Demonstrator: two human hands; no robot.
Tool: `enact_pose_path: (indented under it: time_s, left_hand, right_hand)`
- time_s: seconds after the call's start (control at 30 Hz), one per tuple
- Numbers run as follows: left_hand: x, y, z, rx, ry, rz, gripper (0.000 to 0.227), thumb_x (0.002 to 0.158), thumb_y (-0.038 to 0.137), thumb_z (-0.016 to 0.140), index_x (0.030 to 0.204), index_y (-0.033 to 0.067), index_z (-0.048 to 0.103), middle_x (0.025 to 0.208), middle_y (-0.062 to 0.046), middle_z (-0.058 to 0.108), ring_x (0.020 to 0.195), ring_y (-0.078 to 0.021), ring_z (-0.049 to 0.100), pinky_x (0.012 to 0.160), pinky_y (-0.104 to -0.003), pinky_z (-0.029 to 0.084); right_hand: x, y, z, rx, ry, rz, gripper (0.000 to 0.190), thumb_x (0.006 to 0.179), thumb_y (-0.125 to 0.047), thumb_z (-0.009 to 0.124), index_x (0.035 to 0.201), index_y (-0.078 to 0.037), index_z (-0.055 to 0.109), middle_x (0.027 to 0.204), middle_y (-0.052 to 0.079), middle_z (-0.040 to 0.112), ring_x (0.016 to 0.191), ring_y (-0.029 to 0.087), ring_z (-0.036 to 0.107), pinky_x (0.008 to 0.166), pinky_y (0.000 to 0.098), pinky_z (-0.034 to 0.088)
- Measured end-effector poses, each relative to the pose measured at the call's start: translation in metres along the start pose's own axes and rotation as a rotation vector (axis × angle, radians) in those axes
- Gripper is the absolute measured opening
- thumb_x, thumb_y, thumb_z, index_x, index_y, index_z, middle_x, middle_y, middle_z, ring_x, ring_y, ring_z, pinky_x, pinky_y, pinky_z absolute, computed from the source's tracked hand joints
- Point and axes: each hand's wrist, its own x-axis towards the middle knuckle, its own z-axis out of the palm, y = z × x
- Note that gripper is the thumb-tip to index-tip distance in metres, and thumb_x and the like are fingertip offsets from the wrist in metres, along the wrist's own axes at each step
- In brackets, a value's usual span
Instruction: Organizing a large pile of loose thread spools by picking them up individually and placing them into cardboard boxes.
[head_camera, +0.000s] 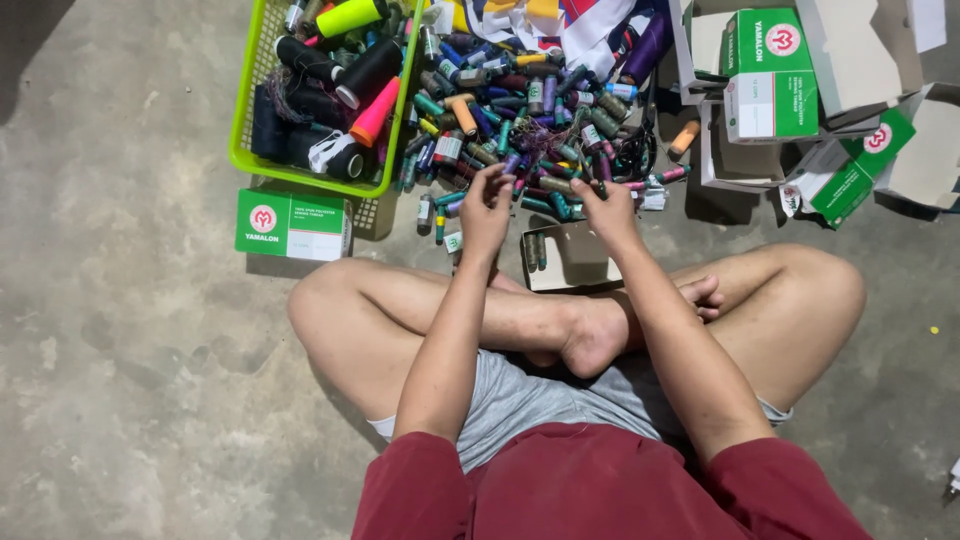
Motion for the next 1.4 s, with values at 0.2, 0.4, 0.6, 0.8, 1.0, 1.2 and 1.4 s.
enact_pose_path:
  time_s: [0.2, 0.4, 0.6, 0.8, 1.0, 1.2, 1.4]
  left_hand:
    - [0.007, -0.029, 0.004, 0.167, -0.108, 0.010, 0.011, 0.093, 0.026, 0.074, 0.103, 0.0277, 0.079, 0.086, 0.003, 0.077, 0.080, -0.0148, 0.073, 0.073, -0.030, 0.058]
    - [0.007, -0.034, 0.007, 0.223, -0.146, -0.033, 0.008, 0.090, 0.026, 0.074, 0.097, 0.0255, 0.080, 0.080, -0.004, 0.077, 0.079, -0.0227, 0.075, 0.073, -0.034, 0.059]
    - [0.004, -0.036, 0.012, 0.189, -0.243, -0.009, 0.007, 0.091, 0.021, 0.074, 0.095, 0.0223, 0.079, 0.072, -0.002, 0.075, 0.071, -0.0176, 0.072, 0.070, -0.031, 0.058]
    - [0.005, -0.030, 0.007, 0.217, -0.210, -0.090, 0.008, 0.090, 0.020, 0.071, 0.094, 0.0196, 0.079, 0.073, -0.006, 0.075, 0.071, -0.0205, 0.072, 0.071, -0.035, 0.057]
    - [0.011, -0.041, 0.009, 0.237, -0.185, -0.150, 0.009, 0.089, 0.020, 0.070, 0.093, 0.0191, 0.078, 0.073, -0.005, 0.075, 0.068, -0.0207, 0.072, 0.069, -0.036, 0.057]
    - [0.010, -0.041, 0.007, 0.267, -0.197, -0.144, 0.011, 0.090, 0.022, 0.070, 0.096, 0.0196, 0.079, 0.076, -0.005, 0.077, 0.075, -0.0246, 0.074, 0.072, -0.038, 0.057]
    - [0.009, -0.036, 0.008, 0.264, -0.192, -0.162, 0.011, 0.090, 0.022, 0.070, 0.096, 0.0194, 0.079, 0.076, -0.004, 0.077, 0.074, -0.0232, 0.074, 0.072, -0.038, 0.057]
  right_hand:
    - [-0.019, -0.026, -0.011, -0.349, -0.110, 0.026, 0.028, 0.081, -0.027, 0.075, 0.058, -0.016, 0.063, 0.046, 0.001, 0.048, 0.046, 0.015, 0.050, 0.051, 0.0336, 0.043]
    - [-0.028, -0.034, -0.038, -0.774, -0.247, 0.093, 0.038, 0.081, -0.040, 0.072, 0.079, -0.002, 0.075, 0.080, 0.023, 0.073, 0.094, 0.042, 0.073, 0.080, 0.0502, 0.055]
    - [-0.049, -0.077, -0.015, -0.894, -0.481, 0.050, 0.062, 0.082, -0.043, 0.069, 0.110, 0.012, 0.075, 0.110, 0.035, 0.072, 0.117, 0.050, 0.065, 0.097, 0.0601, 0.051]
    - [-0.036, -0.032, -0.004, -0.739, -0.230, -0.220, 0.032, 0.083, -0.033, 0.072, 0.088, -0.002, 0.077, 0.080, 0.022, 0.074, 0.090, 0.045, 0.072, 0.076, 0.0549, 0.055]
    - [-0.015, 0.006, -0.011, -0.764, -0.250, -0.106, 0.026, 0.079, -0.033, 0.075, 0.075, -0.007, 0.077, 0.068, 0.019, 0.071, 0.080, 0.041, 0.074, 0.069, 0.0508, 0.054]
    - [-0.017, 0.008, -0.003, -0.780, -0.402, -0.058, 0.029, 0.082, -0.035, 0.074, 0.086, -0.006, 0.079, 0.080, 0.022, 0.074, 0.094, 0.045, 0.071, 0.077, 0.0535, 0.054]
    - [0.000, 0.030, -0.007, -0.797, -0.293, -0.023, 0.025, 0.083, -0.038, 0.074, 0.087, -0.014, 0.081, 0.078, 0.014, 0.075, 0.092, 0.038, 0.074, 0.076, 0.0481, 0.057]
